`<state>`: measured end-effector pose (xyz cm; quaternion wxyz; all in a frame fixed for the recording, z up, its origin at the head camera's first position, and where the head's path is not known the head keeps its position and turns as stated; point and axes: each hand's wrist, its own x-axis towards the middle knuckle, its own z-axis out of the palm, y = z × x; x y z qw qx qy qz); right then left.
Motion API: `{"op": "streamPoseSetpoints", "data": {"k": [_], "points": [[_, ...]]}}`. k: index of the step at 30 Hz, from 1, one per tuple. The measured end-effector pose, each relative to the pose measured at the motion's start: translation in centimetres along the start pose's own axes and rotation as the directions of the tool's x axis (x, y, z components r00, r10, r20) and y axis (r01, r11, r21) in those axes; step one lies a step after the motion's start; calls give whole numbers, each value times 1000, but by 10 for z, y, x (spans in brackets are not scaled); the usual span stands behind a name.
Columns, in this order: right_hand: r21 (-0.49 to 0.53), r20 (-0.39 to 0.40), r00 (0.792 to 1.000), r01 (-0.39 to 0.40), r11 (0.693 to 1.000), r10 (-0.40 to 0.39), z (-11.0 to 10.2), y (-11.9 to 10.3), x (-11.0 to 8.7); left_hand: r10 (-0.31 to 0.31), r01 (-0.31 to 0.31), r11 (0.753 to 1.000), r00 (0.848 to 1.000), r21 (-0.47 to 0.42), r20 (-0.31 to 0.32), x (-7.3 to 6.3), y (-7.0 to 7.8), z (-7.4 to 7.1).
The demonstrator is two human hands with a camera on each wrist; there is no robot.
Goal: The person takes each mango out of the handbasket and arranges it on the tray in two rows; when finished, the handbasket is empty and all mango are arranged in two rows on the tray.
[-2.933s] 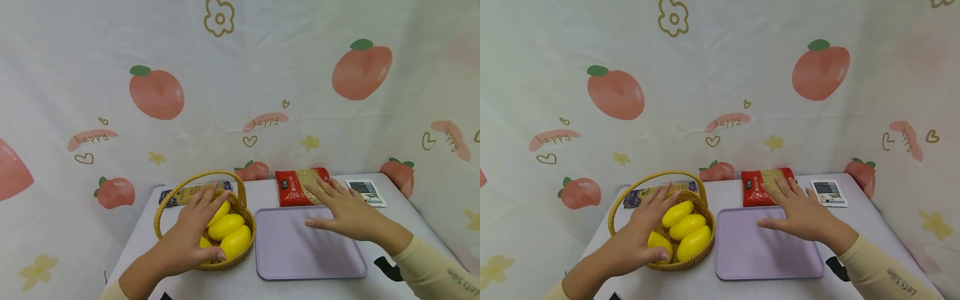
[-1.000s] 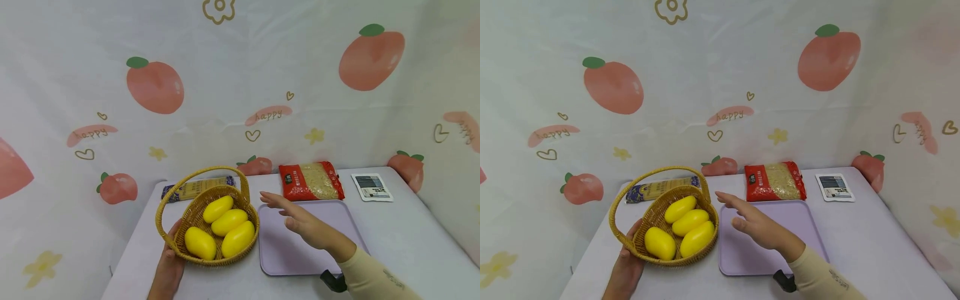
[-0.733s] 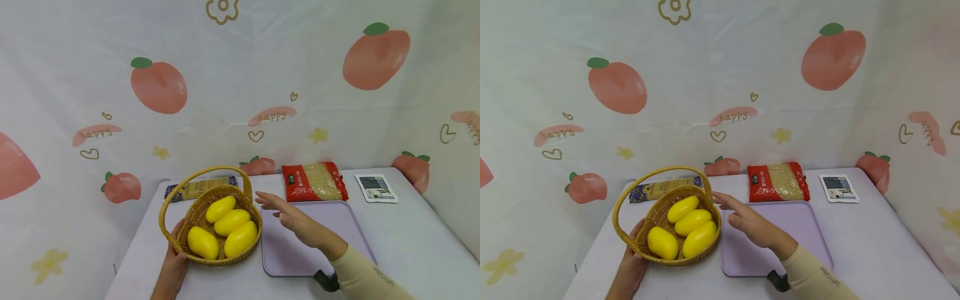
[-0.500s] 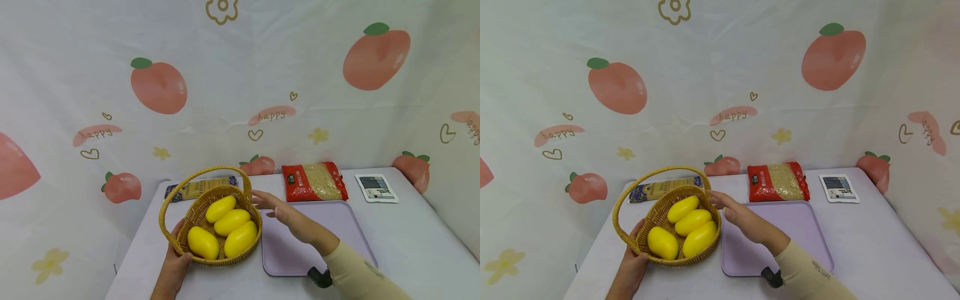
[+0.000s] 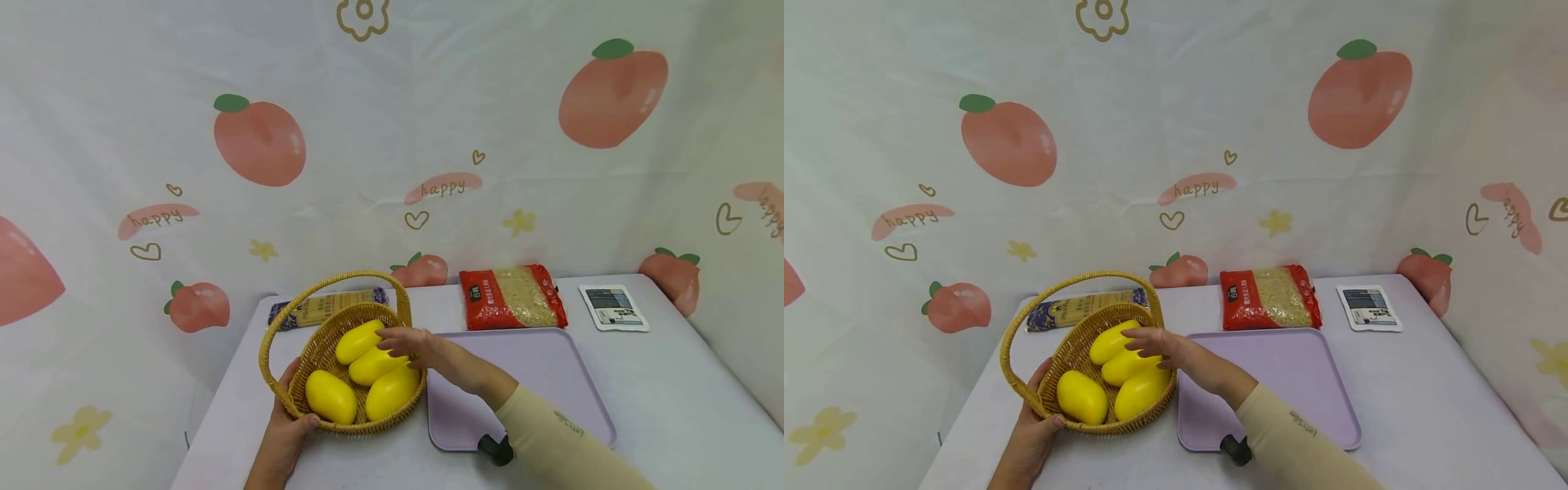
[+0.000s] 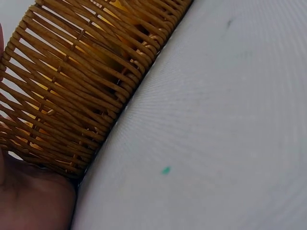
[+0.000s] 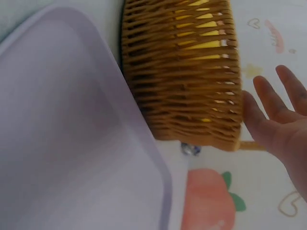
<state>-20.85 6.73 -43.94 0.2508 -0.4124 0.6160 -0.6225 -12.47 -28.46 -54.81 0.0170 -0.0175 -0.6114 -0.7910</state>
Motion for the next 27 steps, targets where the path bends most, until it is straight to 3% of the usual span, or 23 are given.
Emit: {"op": "streamPoseSetpoints", "data": {"k": [6, 10, 14, 19, 27], "points": [[92, -5, 998, -66, 994, 67, 3, 10, 11, -17, 17, 1000, 1000, 7, -16, 1, 2, 3], [68, -9, 993, -116, 991, 117, 6, 12, 20, -22, 22, 1000, 1000, 3, -17, 0, 3, 4], [-27, -5, 985, -171, 985, 171, 9, 12, 27, -27, 28, 1000, 999, 9, -20, 0, 4, 5], [-181, 59, 974, -203, 962, 217, 16, 16, 38, -17, 17, 1000, 1000, 13, -20, 0, 4, 4], [-469, 122, 941, -226, 854, 316, 26, 25, 50, -11, 11, 1000, 1000, 3, -6, -1, 2, 3]]}}
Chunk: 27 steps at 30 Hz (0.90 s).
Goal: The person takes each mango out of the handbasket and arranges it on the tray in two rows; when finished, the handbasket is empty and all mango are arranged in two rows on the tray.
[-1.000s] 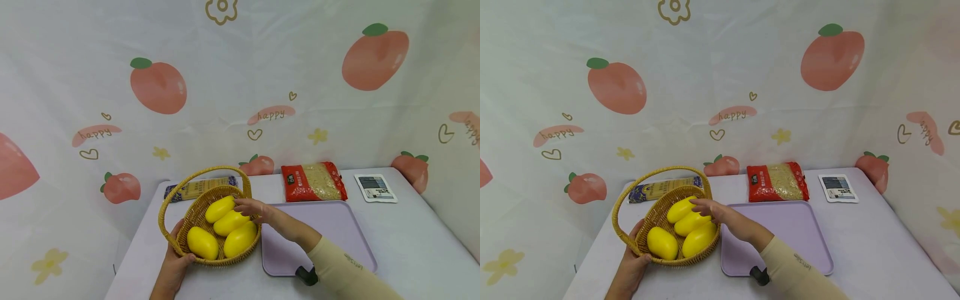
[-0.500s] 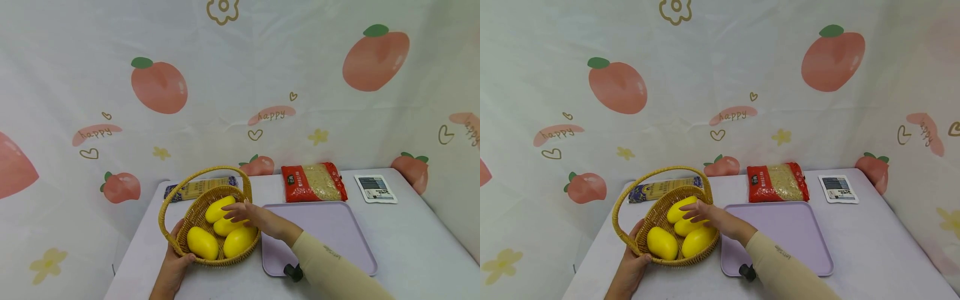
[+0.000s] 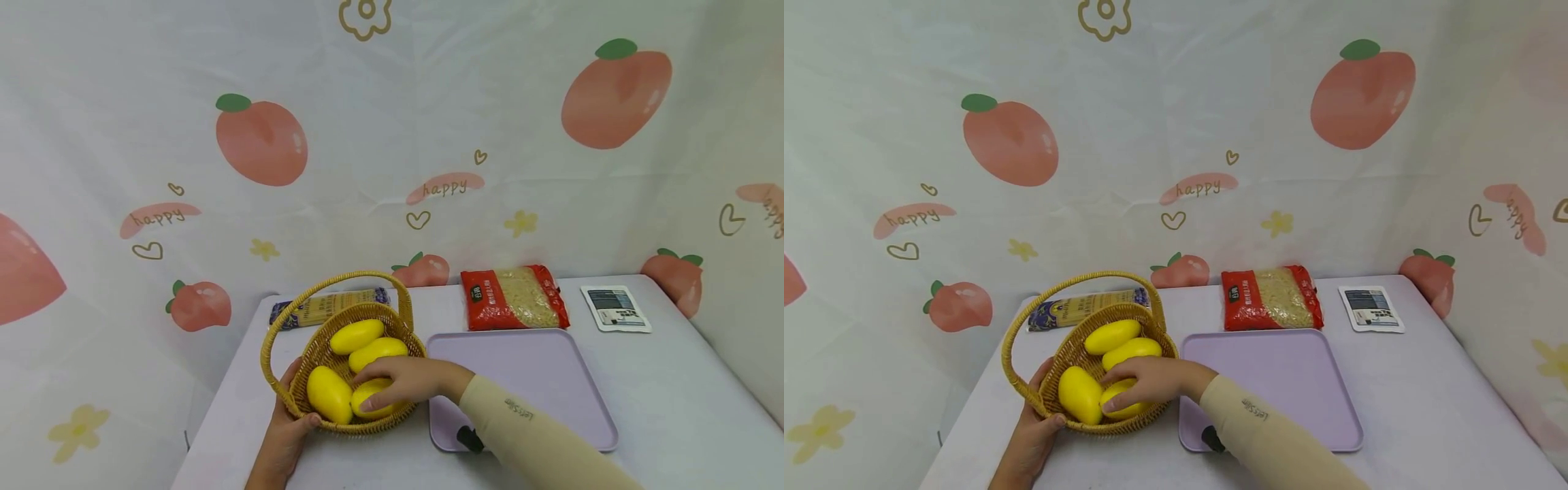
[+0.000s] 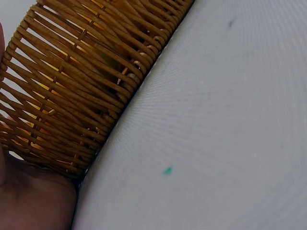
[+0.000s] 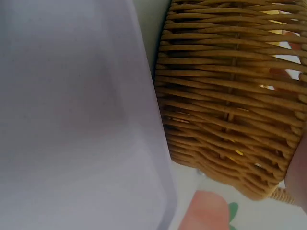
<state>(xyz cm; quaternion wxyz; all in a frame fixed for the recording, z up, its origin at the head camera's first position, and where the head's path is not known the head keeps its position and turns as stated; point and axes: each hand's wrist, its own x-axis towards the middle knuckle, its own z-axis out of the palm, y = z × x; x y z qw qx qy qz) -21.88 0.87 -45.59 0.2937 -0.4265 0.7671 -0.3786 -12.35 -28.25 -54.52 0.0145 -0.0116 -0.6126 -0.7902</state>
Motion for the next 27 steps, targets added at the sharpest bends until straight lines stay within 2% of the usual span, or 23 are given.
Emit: {"op": "streamPoseSetpoints", "data": {"k": [5, 11, 21, 27], "points": [[-123, -1, 1000, -29, 992, 29, 2, -3, 4, 6, -6, 1000, 1000, 1, 3, 1, -1, -1], [-204, 0, 998, -56, 977, 57, 4, -6, 7, 3, -3, 1000, 1000, 7, 5, 0, -2, -1], [-110, 15, 999, -40, 993, 42, 3, -3, 6, 5, -5, 1000, 1000, 10, -2, 0, 0, 1], [-31, 20, 998, -64, 997, 65, 1, -3, 4, -11, 11, 1000, 1000, 13, -8, -1, 0, 2]]}}
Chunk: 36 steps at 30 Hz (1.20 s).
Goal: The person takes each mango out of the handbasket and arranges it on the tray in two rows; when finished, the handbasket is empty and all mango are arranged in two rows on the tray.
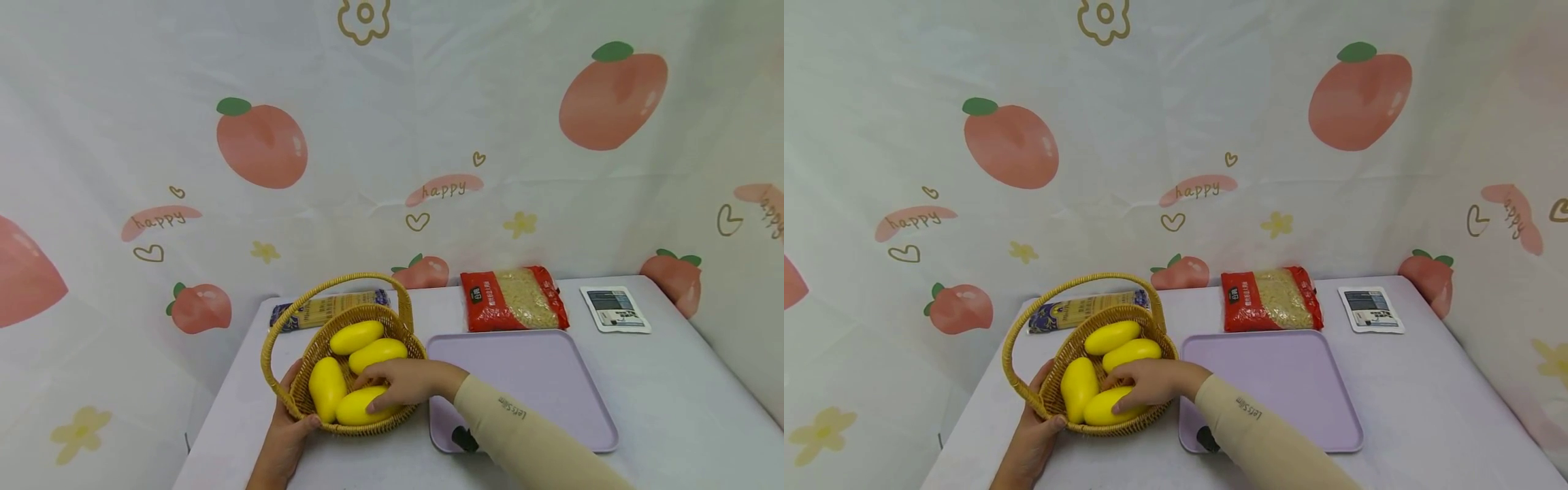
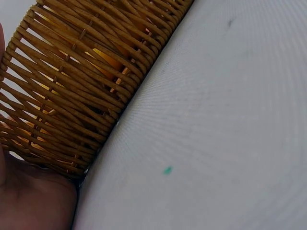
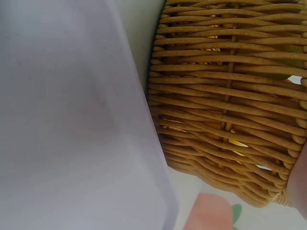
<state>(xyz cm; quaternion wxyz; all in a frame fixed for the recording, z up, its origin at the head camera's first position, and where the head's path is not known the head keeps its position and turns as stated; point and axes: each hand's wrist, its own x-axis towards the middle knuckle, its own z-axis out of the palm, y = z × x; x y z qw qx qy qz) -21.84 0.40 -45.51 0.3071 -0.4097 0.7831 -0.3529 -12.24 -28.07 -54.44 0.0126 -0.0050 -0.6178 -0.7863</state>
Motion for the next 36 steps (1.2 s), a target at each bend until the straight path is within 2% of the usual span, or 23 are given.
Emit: {"op": "streamPoseSetpoints", "data": {"k": [8, 18, 32, 36], "points": [[74, 33, 999, 18, 997, -20, -6, 0, -4, 6, -6, 1000, 1000, 4, 8, 0, 0, 0], [61, 93, 995, -25, 998, 19, -10, -6, -6, -18, 18, 1000, 1000, 19, 6, -2, 2, 0], [-75, 133, 990, -45, 996, 55, -18, -21, -4, -48, 48, 998, 999, 31, -17, -3, 6, 3], [-115, 130, 991, -20, 993, 35, -22, -27, -4, -44, 45, 998, 999, 35, -15, -3, 6, 3]]}}
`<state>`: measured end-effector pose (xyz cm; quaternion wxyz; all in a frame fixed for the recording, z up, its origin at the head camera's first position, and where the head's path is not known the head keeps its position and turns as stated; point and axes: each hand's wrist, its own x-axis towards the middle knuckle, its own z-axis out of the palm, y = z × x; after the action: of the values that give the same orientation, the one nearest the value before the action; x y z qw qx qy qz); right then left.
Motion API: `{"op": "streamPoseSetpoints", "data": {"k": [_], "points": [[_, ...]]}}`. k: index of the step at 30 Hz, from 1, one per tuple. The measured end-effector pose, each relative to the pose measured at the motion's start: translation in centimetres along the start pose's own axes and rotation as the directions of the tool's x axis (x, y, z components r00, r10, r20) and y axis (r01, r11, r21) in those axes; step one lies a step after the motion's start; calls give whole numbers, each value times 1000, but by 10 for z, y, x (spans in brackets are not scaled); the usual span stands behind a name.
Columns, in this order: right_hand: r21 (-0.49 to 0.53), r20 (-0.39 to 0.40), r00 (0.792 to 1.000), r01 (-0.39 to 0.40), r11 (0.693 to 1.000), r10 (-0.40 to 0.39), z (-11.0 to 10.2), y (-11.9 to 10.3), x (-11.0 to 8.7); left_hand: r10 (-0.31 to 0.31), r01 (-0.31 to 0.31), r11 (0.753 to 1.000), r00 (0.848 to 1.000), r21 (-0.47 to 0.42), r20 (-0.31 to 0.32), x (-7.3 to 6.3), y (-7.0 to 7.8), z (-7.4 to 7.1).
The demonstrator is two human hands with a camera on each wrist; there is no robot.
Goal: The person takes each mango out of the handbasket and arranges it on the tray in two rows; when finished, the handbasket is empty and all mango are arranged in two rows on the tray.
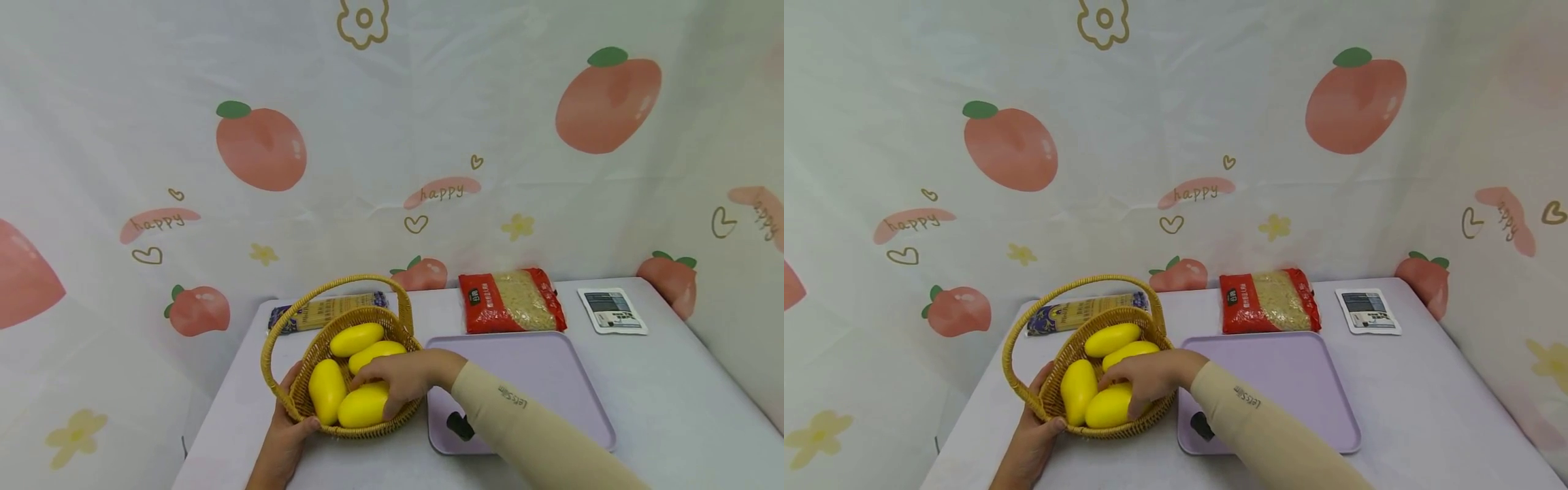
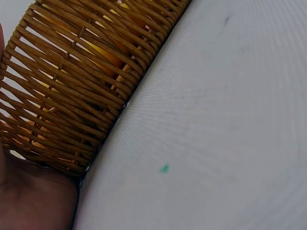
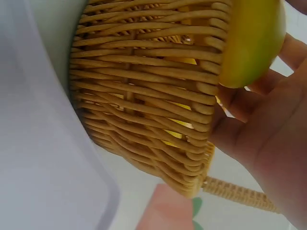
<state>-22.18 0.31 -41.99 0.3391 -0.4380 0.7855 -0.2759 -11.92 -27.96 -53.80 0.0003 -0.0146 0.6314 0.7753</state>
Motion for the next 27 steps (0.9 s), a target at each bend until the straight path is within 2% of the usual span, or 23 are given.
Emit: {"op": "streamPoseSetpoints", "data": {"k": [6, 13, 18, 22, 27], "points": [[-46, -17, 1000, 16, 999, -17, -2, -6, -1, 5, -5, 1000, 1000, -1, -1, 0, -1, -1], [-127, -63, 997, -59, 990, 51, -3, -10, -12, 8, -8, 1000, 1000, 5, -1, 0, -1, -1], [-135, -116, 993, -53, 989, 37, -2, -4, -25, 8, -8, 1000, 1000, 14, -1, 0, -2, -1], [-99, -172, 985, -34, 995, 17, -1, 4, -37, 12, -12, 1000, 1000, 13, 1, 1, -2, -2], [47, -281, 960, 11, 999, 3, 4, 12, -55, 19, -20, 1000, 1000, 14, 8, 2, -3, -2]]}}
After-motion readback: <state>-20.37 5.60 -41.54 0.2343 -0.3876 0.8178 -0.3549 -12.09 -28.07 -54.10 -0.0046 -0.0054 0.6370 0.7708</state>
